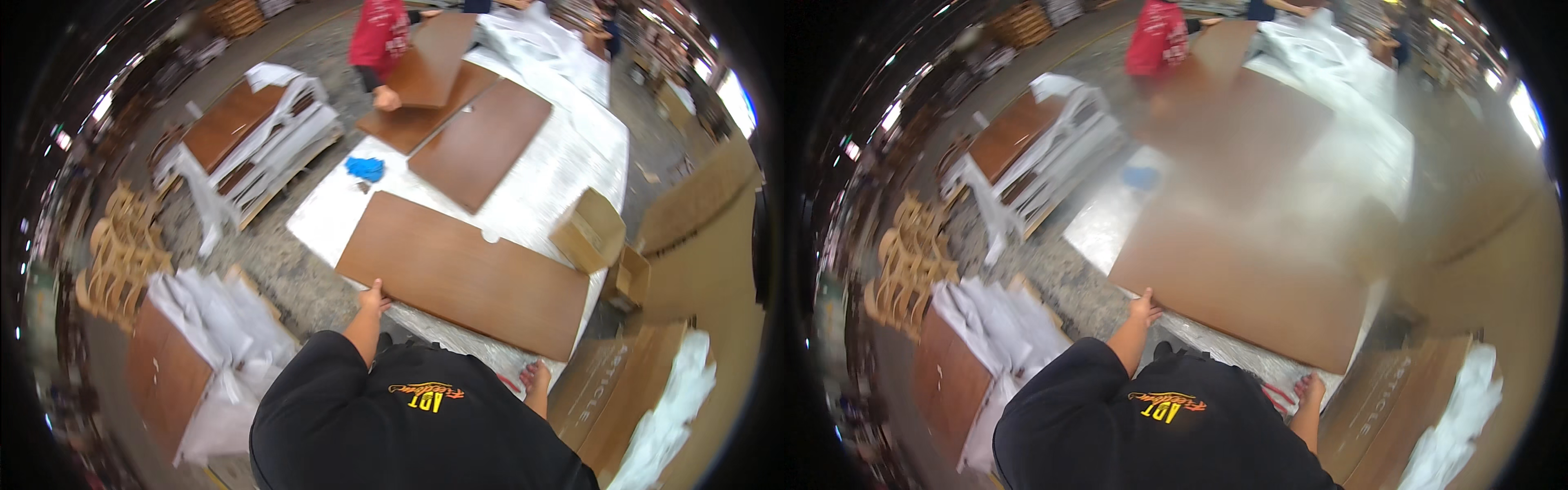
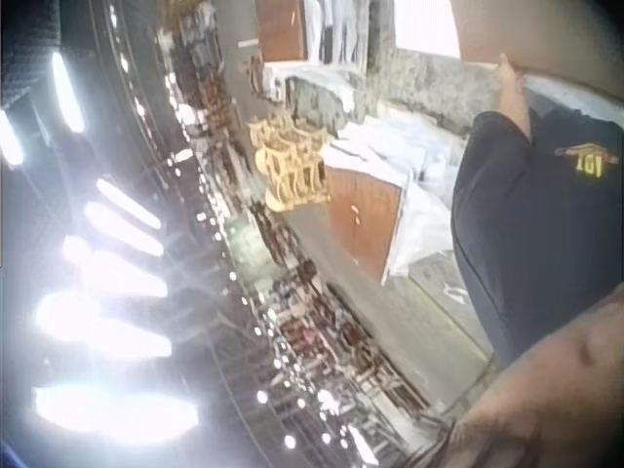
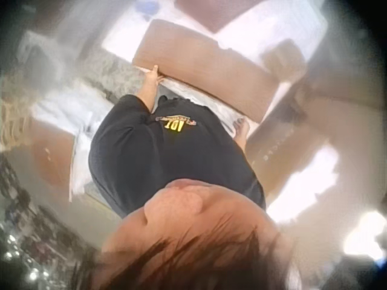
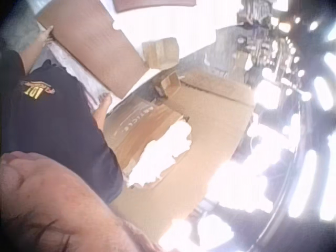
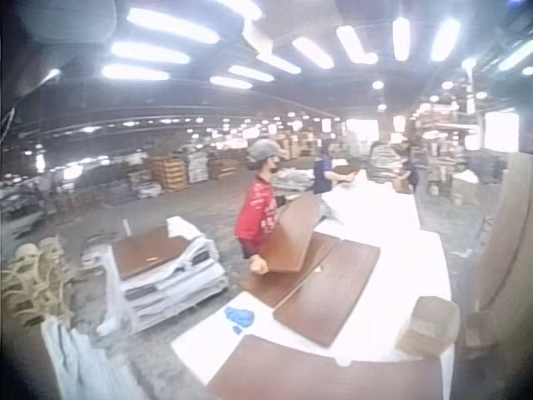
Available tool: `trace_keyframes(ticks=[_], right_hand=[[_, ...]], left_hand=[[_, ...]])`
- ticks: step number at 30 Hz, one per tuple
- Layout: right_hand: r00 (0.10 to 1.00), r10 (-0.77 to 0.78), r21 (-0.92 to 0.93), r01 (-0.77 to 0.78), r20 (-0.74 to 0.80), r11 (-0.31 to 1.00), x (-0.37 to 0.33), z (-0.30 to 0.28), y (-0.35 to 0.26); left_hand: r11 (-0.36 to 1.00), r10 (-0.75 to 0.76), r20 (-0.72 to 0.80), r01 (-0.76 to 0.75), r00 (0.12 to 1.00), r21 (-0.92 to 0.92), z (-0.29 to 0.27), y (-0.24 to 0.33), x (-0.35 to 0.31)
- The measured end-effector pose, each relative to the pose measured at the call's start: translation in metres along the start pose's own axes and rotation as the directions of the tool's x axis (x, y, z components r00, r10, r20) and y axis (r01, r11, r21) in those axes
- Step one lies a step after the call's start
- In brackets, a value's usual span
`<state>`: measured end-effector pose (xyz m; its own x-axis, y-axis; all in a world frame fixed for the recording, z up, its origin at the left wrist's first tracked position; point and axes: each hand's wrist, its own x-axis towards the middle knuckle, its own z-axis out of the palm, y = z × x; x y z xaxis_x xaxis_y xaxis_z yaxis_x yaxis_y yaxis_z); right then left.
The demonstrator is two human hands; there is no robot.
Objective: The person uses red-handled pliers to trim the edges of brown wooden panels on a workbench. They repeatedly pick up panels, trim edges, and place them back on the table while coworkers handle similar panels nearby.
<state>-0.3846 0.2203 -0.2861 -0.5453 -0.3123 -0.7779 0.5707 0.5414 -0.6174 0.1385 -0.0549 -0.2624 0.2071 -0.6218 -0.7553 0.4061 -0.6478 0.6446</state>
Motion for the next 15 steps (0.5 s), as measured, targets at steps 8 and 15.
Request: trace_keyframes(ticks=[8, 15], right_hand=[[0.951, 0.188, 0.030, -0.201, 0.245, 0.979, 0.006, 0.034, -0.026], [0.951, 0.067, -0.089, -0.042, 0.302, 0.995, 0.064, 0.015, -0.010]], left_hand=[[0.984, -0.130, 0.088, 0.117, 0.988, 0.130, 0.048, -0.055, -0.030], [0.964, -0.198, 0.121, 0.171, 0.973, 0.203, 0.042, -0.050, -0.016]])
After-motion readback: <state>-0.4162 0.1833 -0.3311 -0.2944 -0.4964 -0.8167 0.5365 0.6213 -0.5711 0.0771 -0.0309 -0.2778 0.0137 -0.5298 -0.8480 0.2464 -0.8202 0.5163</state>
